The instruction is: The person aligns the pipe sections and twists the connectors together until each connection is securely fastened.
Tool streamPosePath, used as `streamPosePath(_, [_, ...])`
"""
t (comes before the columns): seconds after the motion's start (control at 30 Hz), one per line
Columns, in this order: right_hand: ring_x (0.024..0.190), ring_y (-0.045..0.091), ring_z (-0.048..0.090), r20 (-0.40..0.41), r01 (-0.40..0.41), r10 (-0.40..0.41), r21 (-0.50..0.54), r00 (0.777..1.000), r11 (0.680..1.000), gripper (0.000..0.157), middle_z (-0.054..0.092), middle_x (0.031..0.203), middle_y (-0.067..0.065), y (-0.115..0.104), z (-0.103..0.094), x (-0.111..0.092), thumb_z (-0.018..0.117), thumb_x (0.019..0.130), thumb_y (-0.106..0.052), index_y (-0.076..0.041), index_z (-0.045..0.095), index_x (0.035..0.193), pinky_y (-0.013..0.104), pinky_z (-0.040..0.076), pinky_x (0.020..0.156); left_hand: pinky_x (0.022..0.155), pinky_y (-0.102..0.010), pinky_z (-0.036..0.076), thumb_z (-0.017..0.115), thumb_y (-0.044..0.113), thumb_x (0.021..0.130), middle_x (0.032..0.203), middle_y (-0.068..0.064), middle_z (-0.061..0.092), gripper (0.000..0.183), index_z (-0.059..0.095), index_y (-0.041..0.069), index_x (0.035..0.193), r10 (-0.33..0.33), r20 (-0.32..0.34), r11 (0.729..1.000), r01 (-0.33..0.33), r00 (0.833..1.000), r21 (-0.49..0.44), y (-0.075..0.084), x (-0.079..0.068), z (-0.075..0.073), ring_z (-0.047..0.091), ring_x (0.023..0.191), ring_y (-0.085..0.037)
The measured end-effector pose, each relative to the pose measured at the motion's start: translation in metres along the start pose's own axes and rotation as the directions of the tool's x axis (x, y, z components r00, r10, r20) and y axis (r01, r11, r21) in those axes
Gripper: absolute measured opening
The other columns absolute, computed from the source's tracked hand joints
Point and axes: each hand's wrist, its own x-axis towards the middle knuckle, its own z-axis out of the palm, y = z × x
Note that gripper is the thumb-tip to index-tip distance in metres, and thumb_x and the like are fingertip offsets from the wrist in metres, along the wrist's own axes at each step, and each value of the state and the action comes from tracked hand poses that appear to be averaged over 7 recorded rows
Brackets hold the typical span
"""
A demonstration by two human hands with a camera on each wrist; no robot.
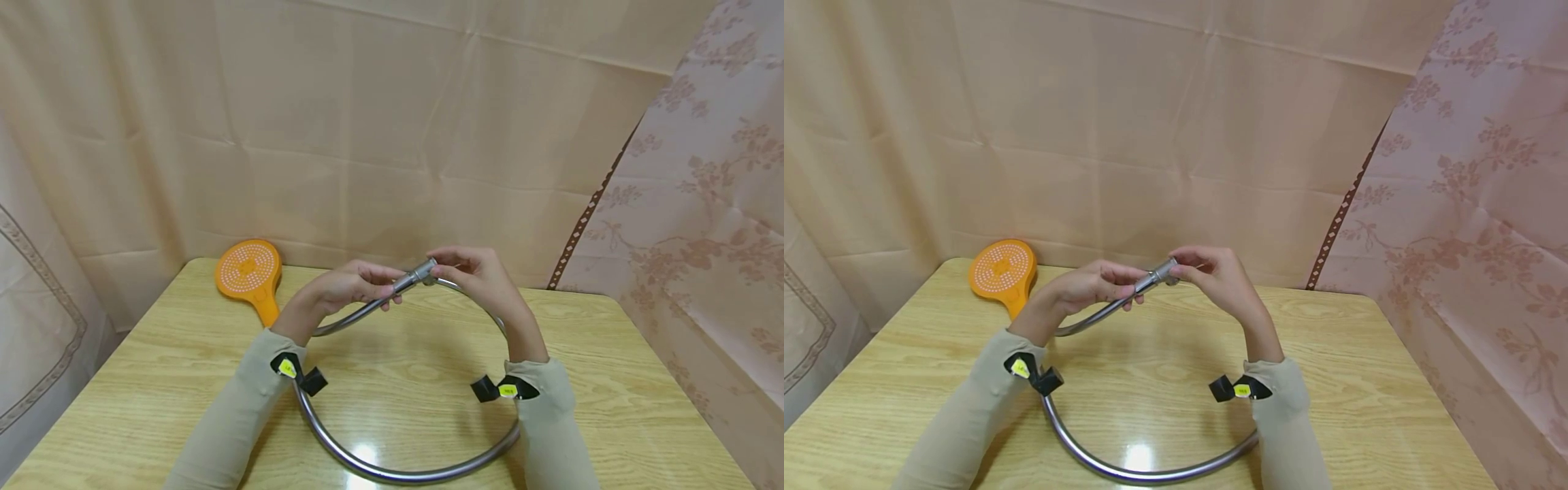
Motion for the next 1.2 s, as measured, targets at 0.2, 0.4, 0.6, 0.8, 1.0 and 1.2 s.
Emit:
streamPosePath(0.2, [0.080, 0.016, 0.070, -0.001, 0.012, -0.012, 0.010, 1.000, 1.000, 0.023, 0.077, 0.102, 0.012, -0.0001, -0.0012, -0.0013, 0.073, 0.095, -0.015, -0.006, 0.075, 0.116, 0.026, 0.057, 0.072, 0.089, -0.032, 0.051, 0.054, 0.002, 0.101, 0.095, 0.005, 0.074, 0.043, 0.051, -0.007, 0.144, 0.006, 0.008, 1.000, -0.006, 1.000, 0.003, -0.0005, 0.0005, 0.0011, 0.066, 0.083, -0.015])
streamPosePath(0.4, [0.082, 0.013, 0.071, 0.010, 0.027, -0.027, 0.033, 1.000, 0.999, 0.027, 0.076, 0.108, 0.015, -0.0008, -0.0010, -0.0011, 0.072, 0.095, -0.011, -0.004, 0.073, 0.121, 0.025, 0.058, 0.074, 0.087, -0.031, 0.050, 0.054, 0.002, 0.102, 0.095, 0.006, 0.074, 0.044, 0.050, -0.007, 0.145, 0.003, 0.006, 1.000, -0.003, 1.000, 0.002, 0.0009, -0.0008, 0.0016, 0.066, 0.082, -0.014])
streamPosePath(0.6, [0.086, 0.015, 0.073, 0.031, 0.051, -0.053, 0.078, 0.998, 0.996, 0.029, 0.074, 0.108, 0.019, 0.0014, -0.0007, -0.0010, 0.068, 0.097, -0.006, 0.000, 0.070, 0.125, 0.024, 0.060, 0.078, 0.088, -0.031, 0.051, 0.053, 0.002, 0.102, 0.094, 0.005, 0.074, 0.045, 0.048, -0.007, 0.146, 0.001, 0.000, 1.000, -0.001, 1.000, -0.010, 0.0012, -0.0014, 0.0013, 0.066, 0.082, -0.014])
streamPosePath(0.8, [0.085, 0.017, 0.073, 0.035, 0.034, -0.037, 0.094, 0.999, 0.995, 0.027, 0.074, 0.106, 0.021, -0.0002, -0.0002, -0.0007, 0.067, 0.097, -0.004, 0.001, 0.070, 0.123, 0.025, 0.061, 0.078, 0.089, -0.031, 0.051, 0.053, 0.002, 0.102, 0.094, 0.004, 0.074, 0.045, 0.049, -0.007, 0.146, -0.009, -0.003, 1.000, 0.009, 1.000, -0.018, 0.0010, -0.0007, 0.0015, 0.066, 0.082, -0.015])
streamPosePath(1.0, [0.081, 0.014, 0.073, 0.028, 0.009, -0.011, 0.090, 1.000, 0.996, 0.022, 0.075, 0.099, 0.020, -0.0011, -0.0003, -0.0016, 0.067, 0.098, -0.006, 0.003, 0.071, 0.117, 0.025, 0.061, 0.076, 0.089, -0.032, 0.050, 0.055, 0.003, 0.102, 0.095, 0.004, 0.074, 0.044, 0.050, -0.007, 0.144, -0.019, -0.003, 1.000, 0.019, 1.000, -0.019, 0.0004, 0.0000, 0.0022, 0.066, 0.082, -0.016])
streamPosePath(1.2, [0.083, 0.012, 0.073, 0.007, 0.024, -0.024, 0.066, 1.000, 0.998, 0.024, 0.076, 0.102, 0.016, -0.0011, -0.0001, -0.0014, 0.070, 0.096, -0.011, 0.001, 0.073, 0.118, 0.024, 0.060, 0.077, 0.090, -0.033, 0.050, 0.055, 0.002, 0.101, 0.096, 0.004, 0.074, 0.044, 0.051, -0.006, 0.144, -0.010, -0.007, 1.000, 0.010, 1.000, -0.011, -0.0009, -0.0002, 0.0015, 0.066, 0.083, -0.017])
